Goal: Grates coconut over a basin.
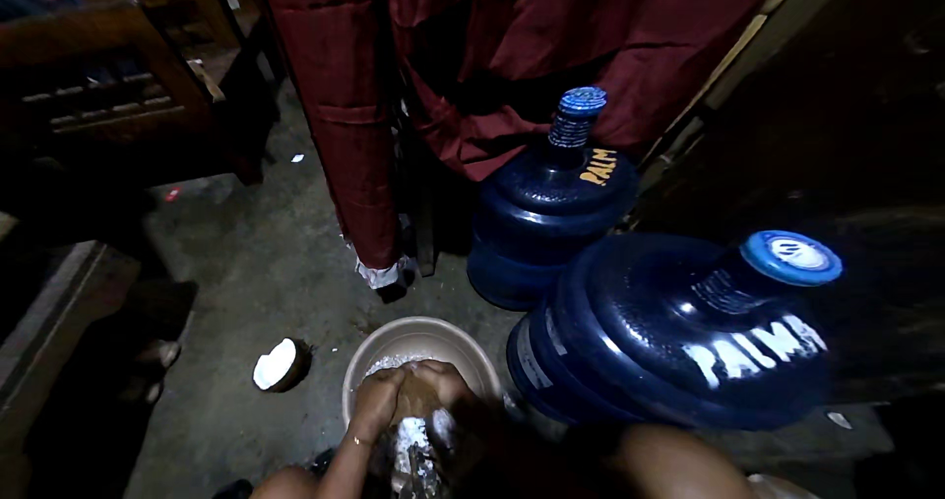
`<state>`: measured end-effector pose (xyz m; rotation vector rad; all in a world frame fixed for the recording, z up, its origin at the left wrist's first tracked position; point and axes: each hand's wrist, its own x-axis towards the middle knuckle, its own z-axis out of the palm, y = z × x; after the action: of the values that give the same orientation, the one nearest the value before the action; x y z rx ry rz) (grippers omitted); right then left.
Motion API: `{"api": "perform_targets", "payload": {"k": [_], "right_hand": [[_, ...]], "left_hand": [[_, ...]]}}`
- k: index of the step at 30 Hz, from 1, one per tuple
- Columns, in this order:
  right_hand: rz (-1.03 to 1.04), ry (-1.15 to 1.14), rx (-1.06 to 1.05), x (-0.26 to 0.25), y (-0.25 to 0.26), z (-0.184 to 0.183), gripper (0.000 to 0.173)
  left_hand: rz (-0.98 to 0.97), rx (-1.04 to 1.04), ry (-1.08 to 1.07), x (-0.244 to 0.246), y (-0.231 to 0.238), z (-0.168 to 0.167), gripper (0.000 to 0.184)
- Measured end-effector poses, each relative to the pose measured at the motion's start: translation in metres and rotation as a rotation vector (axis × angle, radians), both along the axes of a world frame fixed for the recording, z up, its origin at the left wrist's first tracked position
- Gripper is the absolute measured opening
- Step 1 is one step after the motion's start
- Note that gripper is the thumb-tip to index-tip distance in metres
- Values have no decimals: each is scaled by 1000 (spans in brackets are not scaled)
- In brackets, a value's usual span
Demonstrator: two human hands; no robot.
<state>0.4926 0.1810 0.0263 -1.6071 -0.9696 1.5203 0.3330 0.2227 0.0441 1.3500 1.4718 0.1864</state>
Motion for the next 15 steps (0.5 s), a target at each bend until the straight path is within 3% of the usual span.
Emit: {"api": "perform_targets", "payload": {"k": [3, 7, 9, 11, 15], "right_hand": [[30, -3, -156, -2, 21, 20, 50], [73, -98, 168, -4, -21, 67, 36], [-23, -106, 376, -12, -55, 45, 39], [-94, -119, 450, -17, -61, 13, 40], [-48, -80, 175, -1, -17, -11, 35]], "left_hand": [[-16, -62, -45, -3, 15, 9, 57], [22, 88, -173, -13, -20, 64, 40], [-12, 238, -152, -17, -47, 63, 49], [3, 310, -119, -16, -54, 36, 56], [-2, 123, -62, -2, -10, 3, 40]]}}
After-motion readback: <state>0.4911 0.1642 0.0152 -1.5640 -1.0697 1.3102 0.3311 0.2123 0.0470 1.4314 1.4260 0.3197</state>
